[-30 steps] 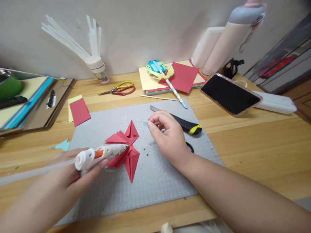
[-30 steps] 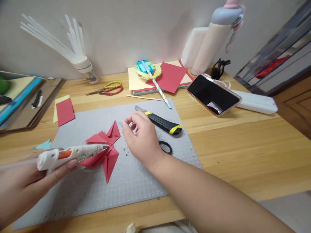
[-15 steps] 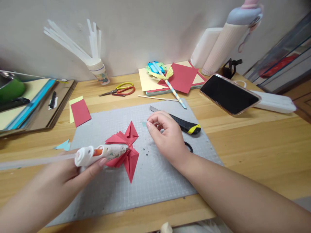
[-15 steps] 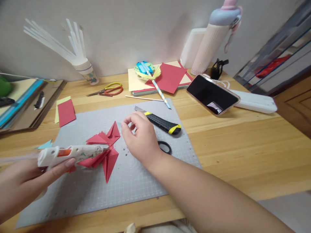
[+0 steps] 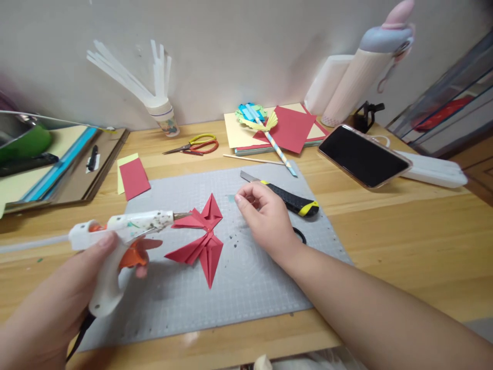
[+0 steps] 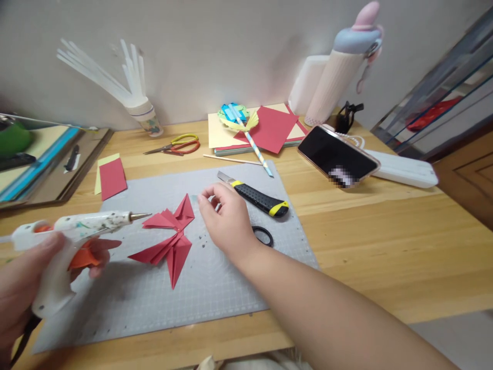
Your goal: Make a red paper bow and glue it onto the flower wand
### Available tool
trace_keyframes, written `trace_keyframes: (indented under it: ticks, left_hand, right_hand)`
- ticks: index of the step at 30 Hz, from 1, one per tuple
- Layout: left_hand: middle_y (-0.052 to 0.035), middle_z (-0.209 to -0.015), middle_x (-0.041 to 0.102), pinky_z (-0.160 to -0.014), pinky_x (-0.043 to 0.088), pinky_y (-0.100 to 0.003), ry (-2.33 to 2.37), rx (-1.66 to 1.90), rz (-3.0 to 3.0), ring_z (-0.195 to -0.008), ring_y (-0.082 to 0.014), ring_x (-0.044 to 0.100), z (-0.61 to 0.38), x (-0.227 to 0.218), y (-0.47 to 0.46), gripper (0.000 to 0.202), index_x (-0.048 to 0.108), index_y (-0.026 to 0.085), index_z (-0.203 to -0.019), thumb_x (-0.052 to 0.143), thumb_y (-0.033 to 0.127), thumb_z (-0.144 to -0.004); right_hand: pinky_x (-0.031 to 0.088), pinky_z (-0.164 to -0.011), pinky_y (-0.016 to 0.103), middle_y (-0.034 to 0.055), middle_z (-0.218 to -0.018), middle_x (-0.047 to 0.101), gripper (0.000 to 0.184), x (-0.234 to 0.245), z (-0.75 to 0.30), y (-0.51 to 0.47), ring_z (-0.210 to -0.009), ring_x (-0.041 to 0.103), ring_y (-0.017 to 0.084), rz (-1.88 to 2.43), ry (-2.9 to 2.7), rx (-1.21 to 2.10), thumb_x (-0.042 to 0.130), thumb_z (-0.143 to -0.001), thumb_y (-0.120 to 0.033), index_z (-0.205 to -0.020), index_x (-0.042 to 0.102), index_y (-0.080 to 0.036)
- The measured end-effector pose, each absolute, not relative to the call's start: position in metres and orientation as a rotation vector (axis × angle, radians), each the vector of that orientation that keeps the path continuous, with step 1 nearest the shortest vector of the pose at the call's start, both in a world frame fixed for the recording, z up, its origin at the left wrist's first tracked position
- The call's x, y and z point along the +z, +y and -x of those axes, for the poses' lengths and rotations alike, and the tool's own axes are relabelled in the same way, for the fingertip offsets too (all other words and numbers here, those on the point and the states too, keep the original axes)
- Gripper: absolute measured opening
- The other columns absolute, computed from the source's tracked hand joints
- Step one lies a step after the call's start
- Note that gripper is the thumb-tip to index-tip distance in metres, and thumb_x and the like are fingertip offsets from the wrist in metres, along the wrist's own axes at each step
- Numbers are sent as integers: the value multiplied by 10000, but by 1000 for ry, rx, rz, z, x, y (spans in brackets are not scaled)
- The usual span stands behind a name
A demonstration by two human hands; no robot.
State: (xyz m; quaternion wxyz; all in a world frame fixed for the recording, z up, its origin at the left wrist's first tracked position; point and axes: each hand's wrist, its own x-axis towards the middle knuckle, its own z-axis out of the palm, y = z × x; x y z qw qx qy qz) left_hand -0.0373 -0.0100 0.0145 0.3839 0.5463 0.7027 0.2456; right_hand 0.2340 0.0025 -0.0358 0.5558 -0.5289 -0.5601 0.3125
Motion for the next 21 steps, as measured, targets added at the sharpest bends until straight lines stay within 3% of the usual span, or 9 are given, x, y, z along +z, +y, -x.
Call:
trace_keyframes:
  ticks: [5,8,15,21]
  left_hand:
    - [-2,-492,584,-437,426,-185,1448,713,-962,-441,-120,476,27,18,-14,409,680,184,-786,540,568,-781]
    - [2,-403,498,-522,461,-183,1353,768,-909,-498,-135,508,22,19,-12,426,700,144,-821,536,538,-804]
    - [20,-436,502,-411,366,-149,1410,724,-1026,-434,-98,412,13,21,-21,380,688,191,-810,529,536,-821]
    - [2,-442,521,-377,332,-182,1453,670,-1059,-428,-116,427,8,17,-26,454,686,209,-760,509,626,-794]
  right_hand:
    - [384,-541,253,-22,-678,511,117,-36,-234,3,-584,471,115,1250,-1242,853,556,-818,-268,-730,544,-192]
    - [375,-519,246,-31,-636,510,124,-35,-234,3,-554,461,112,1255,-1227,918,567,-810,-286,-733,556,-189]
    - [441,-638,264,4,-729,619,93,-37,-230,-1,-675,562,137,1211,-1338,883,585,-823,-247,-766,613,-180]
    - [420,-622,251,7,-777,613,81,-32,-230,-6,-688,533,124,1125,-1528,754,580,-833,-155,-811,652,-185]
